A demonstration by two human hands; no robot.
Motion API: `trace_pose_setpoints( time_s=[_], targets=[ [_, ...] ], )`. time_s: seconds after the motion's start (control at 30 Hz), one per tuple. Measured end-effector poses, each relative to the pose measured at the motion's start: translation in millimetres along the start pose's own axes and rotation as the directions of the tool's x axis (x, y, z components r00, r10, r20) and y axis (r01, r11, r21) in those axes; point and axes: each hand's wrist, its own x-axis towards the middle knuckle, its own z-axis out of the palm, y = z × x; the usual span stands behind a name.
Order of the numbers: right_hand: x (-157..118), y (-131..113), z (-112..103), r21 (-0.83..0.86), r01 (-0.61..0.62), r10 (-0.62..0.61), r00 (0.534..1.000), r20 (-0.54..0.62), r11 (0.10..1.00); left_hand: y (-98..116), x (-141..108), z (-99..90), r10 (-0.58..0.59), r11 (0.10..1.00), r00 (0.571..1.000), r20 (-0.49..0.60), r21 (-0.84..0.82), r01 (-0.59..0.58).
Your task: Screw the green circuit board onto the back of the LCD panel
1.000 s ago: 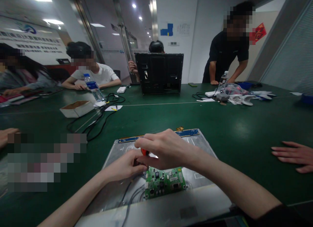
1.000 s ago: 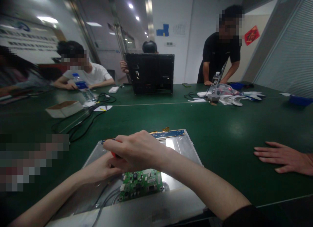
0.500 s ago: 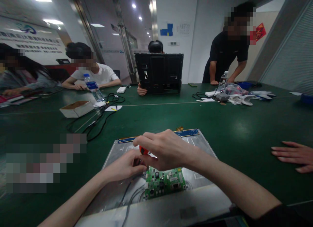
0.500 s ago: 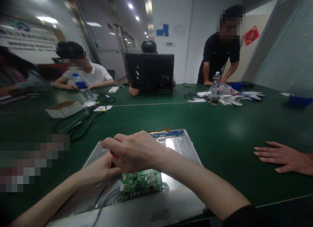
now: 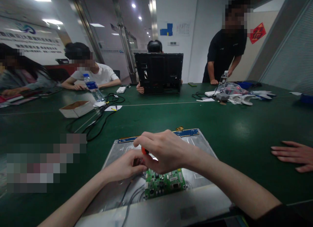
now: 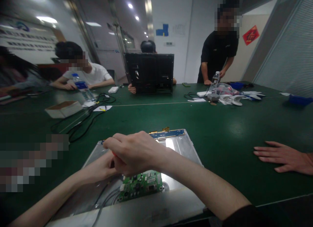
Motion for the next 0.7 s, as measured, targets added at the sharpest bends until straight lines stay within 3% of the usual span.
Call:
trace_pose_setpoints(
  time_s=[0.33,0.7],
  targets=[
    [0.3,3.1,5.6,-0.058,0.000,0.000,1.000,-0.014,0.998,5.7,-1.8,-3.0,-0.058,0.995,0.998,-0.012,0.075,0.059],
    [0.5,-1.1,0.3,-0.016,-0.025,0.025,0.999,0.028,1.000,7.4,1.2,-4.3,-0.004,0.999,1.000,-0.010,0.031,0.004]
  ],
)
